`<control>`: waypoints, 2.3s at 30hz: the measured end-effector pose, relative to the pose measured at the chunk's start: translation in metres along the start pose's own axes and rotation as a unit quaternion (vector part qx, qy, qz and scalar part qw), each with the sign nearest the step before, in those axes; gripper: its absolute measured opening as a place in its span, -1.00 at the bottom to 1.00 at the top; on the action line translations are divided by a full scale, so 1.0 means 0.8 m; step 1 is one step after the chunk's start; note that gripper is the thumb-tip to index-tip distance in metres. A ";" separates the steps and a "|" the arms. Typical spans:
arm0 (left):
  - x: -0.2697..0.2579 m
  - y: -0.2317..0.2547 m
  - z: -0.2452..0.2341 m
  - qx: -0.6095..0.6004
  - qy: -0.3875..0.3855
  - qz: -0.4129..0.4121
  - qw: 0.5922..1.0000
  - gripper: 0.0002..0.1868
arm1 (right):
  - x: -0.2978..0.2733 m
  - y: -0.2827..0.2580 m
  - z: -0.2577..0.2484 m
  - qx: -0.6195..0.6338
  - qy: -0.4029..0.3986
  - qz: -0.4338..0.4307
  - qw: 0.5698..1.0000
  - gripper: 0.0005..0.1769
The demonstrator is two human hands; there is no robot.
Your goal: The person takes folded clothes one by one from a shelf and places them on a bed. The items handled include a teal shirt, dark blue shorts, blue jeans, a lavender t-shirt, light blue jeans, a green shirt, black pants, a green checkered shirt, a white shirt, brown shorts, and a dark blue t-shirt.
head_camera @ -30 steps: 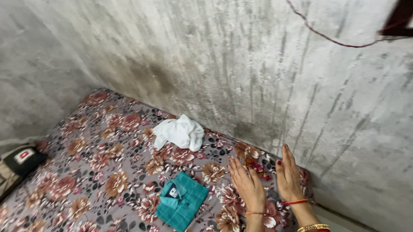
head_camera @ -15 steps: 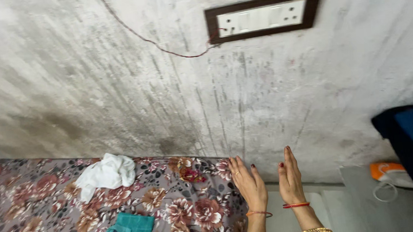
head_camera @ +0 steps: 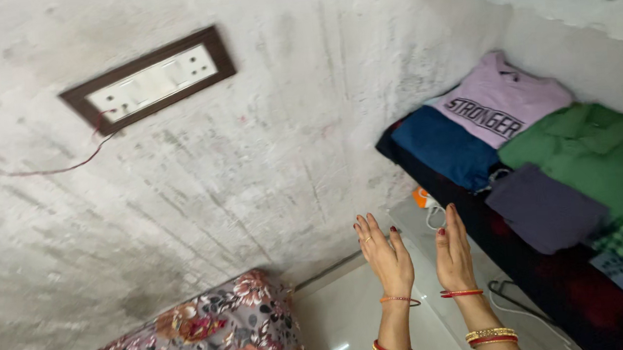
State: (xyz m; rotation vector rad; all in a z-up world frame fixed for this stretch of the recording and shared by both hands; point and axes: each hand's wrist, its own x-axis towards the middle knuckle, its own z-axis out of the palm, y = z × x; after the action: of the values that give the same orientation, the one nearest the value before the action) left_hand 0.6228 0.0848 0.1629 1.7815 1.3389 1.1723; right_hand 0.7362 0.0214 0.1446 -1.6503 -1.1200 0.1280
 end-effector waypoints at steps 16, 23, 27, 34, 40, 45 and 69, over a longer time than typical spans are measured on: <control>-0.017 0.066 0.201 -0.162 -0.284 0.116 0.938 -0.36 | -0.017 0.116 -0.148 -0.091 0.275 0.240 0.927 -0.26; 0.009 0.047 0.269 -0.195 -0.317 0.083 0.924 -0.35 | -0.008 0.135 -0.156 -0.020 0.316 0.321 0.893 -0.19; 0.026 0.039 0.300 -0.192 -0.346 0.064 0.916 -0.28 | 0.004 0.154 -0.156 0.024 0.350 0.328 0.877 -0.17; 0.057 0.044 0.337 -0.230 -0.403 -0.013 0.886 -0.15 | 0.028 0.188 -0.155 0.039 0.404 0.306 0.861 -0.09; 0.066 0.062 0.330 -0.265 -0.489 -0.111 0.824 -0.24 | 0.028 0.191 -0.156 0.074 0.418 0.321 0.847 -0.13; 0.063 0.067 0.310 -0.350 -0.504 -0.222 0.758 -0.42 | 0.016 0.198 -0.157 0.266 0.426 0.290 0.815 -0.21; 0.070 0.073 0.190 -0.532 -0.400 -0.371 0.648 -0.44 | 0.040 0.161 -0.136 0.533 0.303 0.281 0.739 -0.35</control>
State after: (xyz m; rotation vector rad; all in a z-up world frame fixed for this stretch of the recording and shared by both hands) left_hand 0.7897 0.1259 0.1656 0.5396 0.4502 0.3546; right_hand 0.8941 -0.0280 0.0997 -0.7741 0.0820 0.4818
